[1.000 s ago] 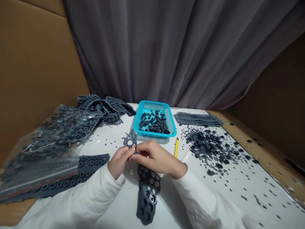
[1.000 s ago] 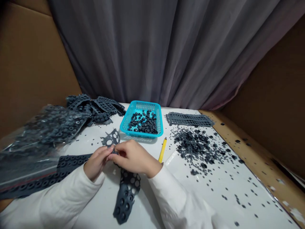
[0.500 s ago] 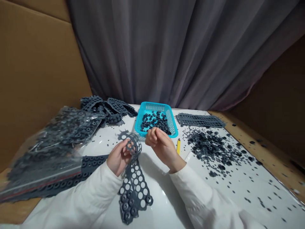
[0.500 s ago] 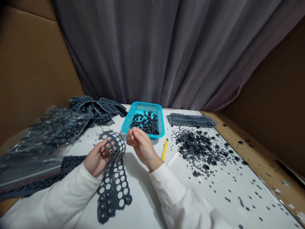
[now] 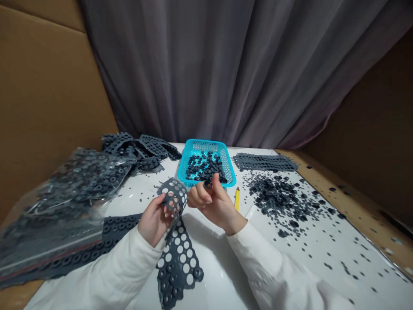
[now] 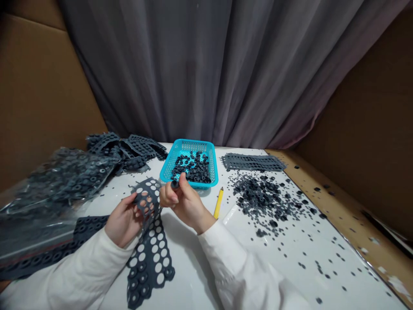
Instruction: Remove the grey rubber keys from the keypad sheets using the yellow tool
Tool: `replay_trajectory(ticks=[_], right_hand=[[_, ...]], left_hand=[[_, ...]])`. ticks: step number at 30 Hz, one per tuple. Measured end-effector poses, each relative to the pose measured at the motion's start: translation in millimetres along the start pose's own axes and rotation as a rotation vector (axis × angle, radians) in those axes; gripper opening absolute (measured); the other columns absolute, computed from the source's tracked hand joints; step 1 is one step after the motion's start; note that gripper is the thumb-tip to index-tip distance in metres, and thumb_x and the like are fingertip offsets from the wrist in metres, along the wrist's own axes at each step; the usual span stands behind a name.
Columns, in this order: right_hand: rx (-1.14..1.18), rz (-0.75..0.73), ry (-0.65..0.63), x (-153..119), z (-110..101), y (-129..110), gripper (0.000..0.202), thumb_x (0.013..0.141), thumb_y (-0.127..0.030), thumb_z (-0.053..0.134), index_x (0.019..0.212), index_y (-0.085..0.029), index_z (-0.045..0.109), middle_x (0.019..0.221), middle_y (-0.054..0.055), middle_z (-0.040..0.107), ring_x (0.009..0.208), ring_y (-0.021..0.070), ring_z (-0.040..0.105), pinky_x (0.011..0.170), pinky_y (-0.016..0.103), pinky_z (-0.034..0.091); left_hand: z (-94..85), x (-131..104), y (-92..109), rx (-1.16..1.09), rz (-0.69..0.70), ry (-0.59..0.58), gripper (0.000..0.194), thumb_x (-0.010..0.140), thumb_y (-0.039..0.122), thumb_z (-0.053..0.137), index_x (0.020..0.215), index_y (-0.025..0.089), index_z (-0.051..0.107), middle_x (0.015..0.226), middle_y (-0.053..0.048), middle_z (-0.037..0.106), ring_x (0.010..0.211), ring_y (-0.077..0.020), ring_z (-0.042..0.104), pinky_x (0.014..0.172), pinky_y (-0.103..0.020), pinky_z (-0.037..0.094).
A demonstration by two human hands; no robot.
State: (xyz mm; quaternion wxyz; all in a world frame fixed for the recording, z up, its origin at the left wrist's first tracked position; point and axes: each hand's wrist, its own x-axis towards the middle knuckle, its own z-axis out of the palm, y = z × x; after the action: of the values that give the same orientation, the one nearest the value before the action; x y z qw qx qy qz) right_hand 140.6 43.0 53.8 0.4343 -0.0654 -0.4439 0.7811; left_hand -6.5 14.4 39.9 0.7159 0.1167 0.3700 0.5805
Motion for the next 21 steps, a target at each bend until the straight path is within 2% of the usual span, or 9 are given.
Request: replay_trajectory(ticks=[5,7,11,13,14,16,18,20,21], right_hand=[[-0.192,-0.01,0.067,3,-1,-1,0.062,0.08,-0.07,0.026,0.045,-0.019,0.029,0.048,-0.004,0.025,0.046,0.0104,0.021,0.05,0.027,0.021],[-0.485,-0.022,0.211,5,-16,-7,0.06,0.079,-0.07,0.028,0.048,-0.019,0.035,0.05,-0.004,0.027,0.048,0.0107,0.025,0.051,0.027,0.022],[-1.3,-0.02,0.641,2,-60,-22,0.039,0.076,-0.055,0.052,0.065,-0.018,0.053,0.062,0.0,0.044,0.063,0.0154,0.041,0.058,0.027,0.029],[-1.61,0.01,0.796,-1,-72,-29,0.034,0.071,-0.049,0.061,0.086,-0.018,0.061,0.084,0.007,0.055,0.083,0.0239,0.047,0.068,0.033,0.034],[-1.712,-0.005,0.821,-2,-72,-31,0.037,0.07,-0.046,0.062,0.095,-0.019,0.06,0.095,0.01,0.055,0.091,0.0274,0.046,0.072,0.035,0.035],[-1.794,-0.087,0.714,-4,-59,-32,0.037,0.075,-0.043,0.059,0.102,-0.018,0.059,0.103,0.012,0.055,0.097,0.028,0.047,0.076,0.037,0.035],[-1.734,-0.134,0.392,-5,-35,-30,0.027,0.081,-0.042,0.053,0.088,-0.017,0.059,0.089,0.008,0.059,0.085,0.0207,0.052,0.073,0.031,0.037],[-1.675,-0.019,0.099,-6,-9,-26,0.031,0.081,-0.047,0.053,0.076,-0.017,0.058,0.071,0.002,0.058,0.065,0.0143,0.051,0.062,0.026,0.035],[-1.686,0.022,0.053,-6,1,-23,0.034,0.079,-0.05,0.054,0.072,-0.016,0.057,0.065,0.001,0.057,0.059,0.0126,0.048,0.058,0.025,0.032]], left_hand=[[-3.3,2,0,-0.017,-0.019,-0.028,0.035,0.085,0.022,0.036,0.059,0.012,0.057,0.045,0.0,0.043,0.042,-0.011,0.043,0.045,-0.022,0.043],[-2.8,3,-1,-0.008,-0.01,-0.001,0.033,0.084,0.025,0.038,0.061,0.012,0.058,0.047,-0.001,0.046,0.044,-0.0116,0.045,0.046,-0.022,0.043],[-0.7,6,-6,0.06,0.012,0.035,0.032,0.083,0.024,0.04,0.06,0.012,0.058,0.047,-0.001,0.047,0.044,-0.0101,0.042,0.045,-0.02,0.038],[-2.6,9,-10,0.116,0.052,0.033,0.029,0.08,0.024,0.046,0.056,0.012,0.057,0.046,-0.001,0.046,0.044,-0.0093,0.041,0.045,-0.019,0.037],[-5.1,11,-12,0.156,0.092,0.03,0.027,0.077,0.026,0.051,0.053,0.013,0.056,0.046,0.0,0.046,0.046,-0.0094,0.042,0.047,-0.019,0.037],[-13.2,16,-17,0.276,0.185,0.024,0.029,0.07,0.03,0.061,0.048,0.014,0.053,0.045,0.001,0.046,0.049,-0.0103,0.044,0.051,-0.02,0.038],[-23.5,20,-22,0.436,0.273,0.02,0.032,0.065,0.036,0.067,0.046,0.015,0.051,0.044,0.002,0.046,0.049,-0.0104,0.042,0.05,-0.021,0.036],[-33.0,24,-24,0.579,0.353,-0.024,0.033,0.066,0.04,0.067,0.048,0.015,0.053,0.046,0.003,0.046,0.049,-0.0102,0.04,0.05,-0.022,0.034],[-36.5,25,-25,0.625,0.389,-0.059,0.034,0.067,0.041,0.066,0.049,0.015,0.053,0.048,0.003,0.047,0.05,-0.0103,0.04,0.05,-0.022,0.033]])
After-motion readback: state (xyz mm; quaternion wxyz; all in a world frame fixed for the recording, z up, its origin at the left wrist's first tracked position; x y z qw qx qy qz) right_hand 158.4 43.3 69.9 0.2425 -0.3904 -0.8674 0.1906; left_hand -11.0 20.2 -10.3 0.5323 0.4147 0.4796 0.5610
